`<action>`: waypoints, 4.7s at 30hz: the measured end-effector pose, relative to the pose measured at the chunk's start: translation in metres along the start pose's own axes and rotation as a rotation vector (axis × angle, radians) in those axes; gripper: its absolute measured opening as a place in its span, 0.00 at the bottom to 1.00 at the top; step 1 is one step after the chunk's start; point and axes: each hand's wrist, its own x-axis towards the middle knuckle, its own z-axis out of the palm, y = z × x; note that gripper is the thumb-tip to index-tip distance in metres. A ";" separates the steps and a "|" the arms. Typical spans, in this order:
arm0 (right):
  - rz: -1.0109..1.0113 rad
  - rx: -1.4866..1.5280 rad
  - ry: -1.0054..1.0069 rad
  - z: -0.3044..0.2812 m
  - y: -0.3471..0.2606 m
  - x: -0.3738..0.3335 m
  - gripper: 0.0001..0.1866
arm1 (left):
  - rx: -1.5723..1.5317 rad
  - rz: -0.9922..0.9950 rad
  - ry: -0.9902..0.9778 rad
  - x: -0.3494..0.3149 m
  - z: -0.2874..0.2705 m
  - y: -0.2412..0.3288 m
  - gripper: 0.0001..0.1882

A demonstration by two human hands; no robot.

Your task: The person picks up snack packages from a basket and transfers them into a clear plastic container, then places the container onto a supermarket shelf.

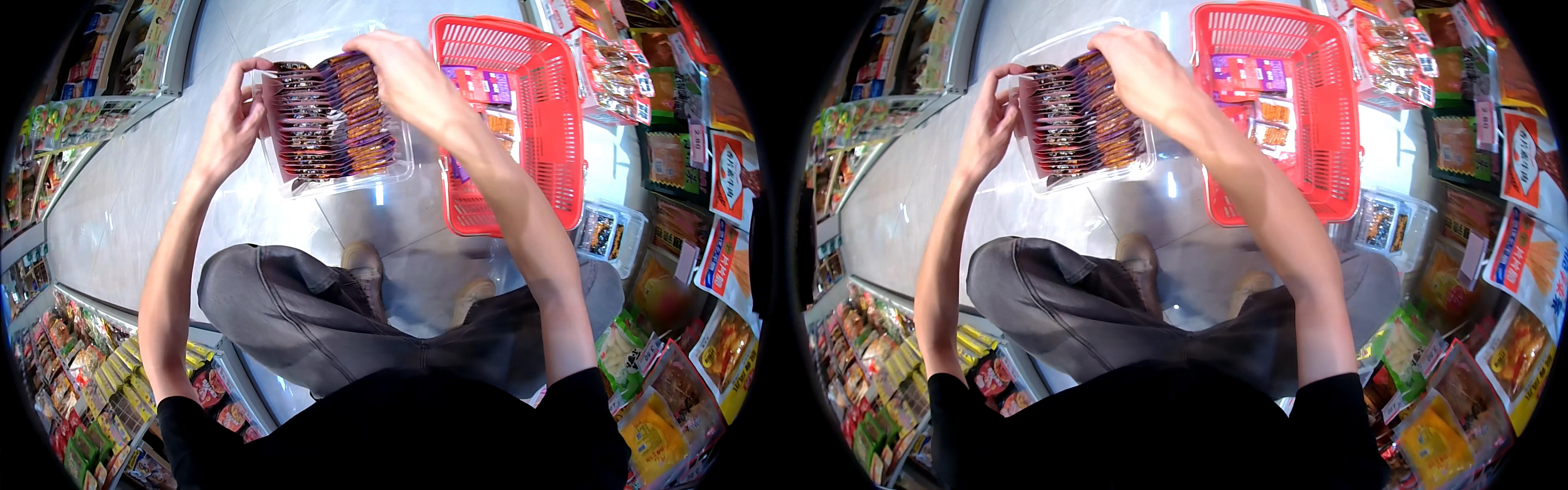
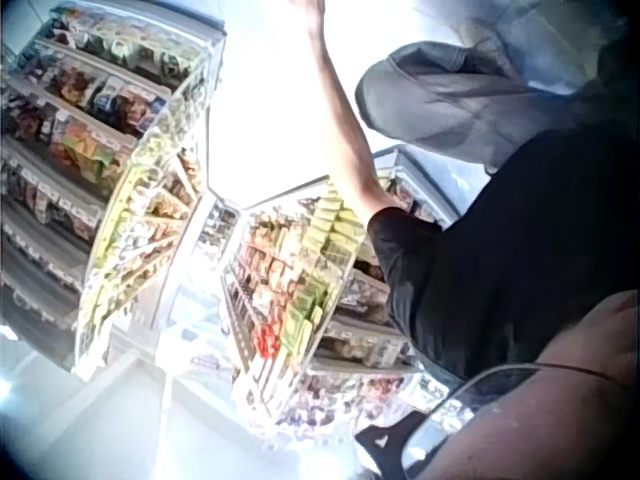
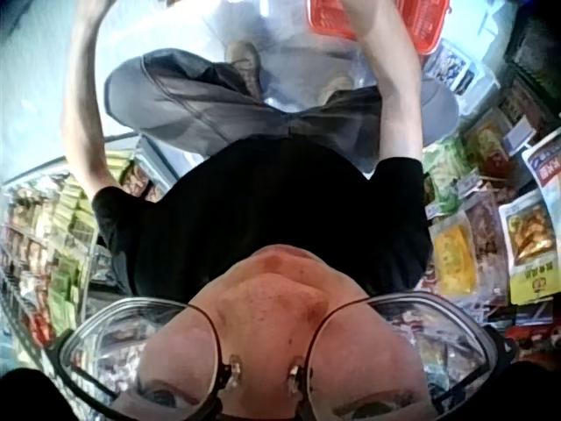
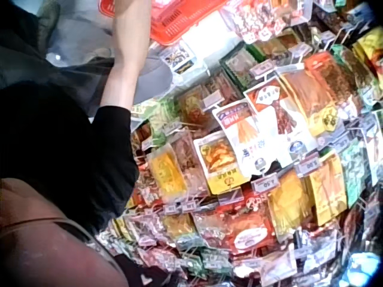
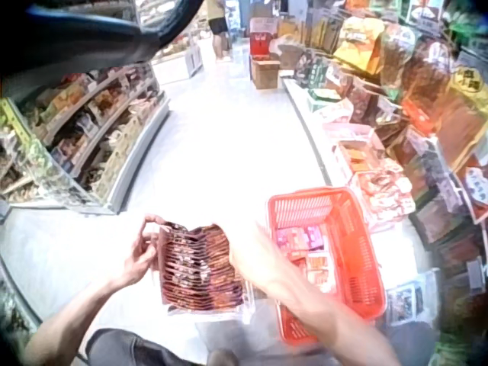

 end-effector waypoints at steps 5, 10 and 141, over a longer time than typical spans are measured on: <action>0.156 -0.025 -0.066 0.093 0.016 -0.043 0.14 | 0.044 -0.136 0.006 -0.021 0.026 -0.099 0.30; 0.410 -0.115 -0.266 0.134 0.034 -0.090 0.15 | 0.039 -0.196 -0.092 -0.041 0.077 -0.161 0.36; -0.625 -0.381 -0.789 0.113 0.006 -0.124 0.09 | 0.020 -0.268 0.485 -0.168 0.250 -0.139 0.20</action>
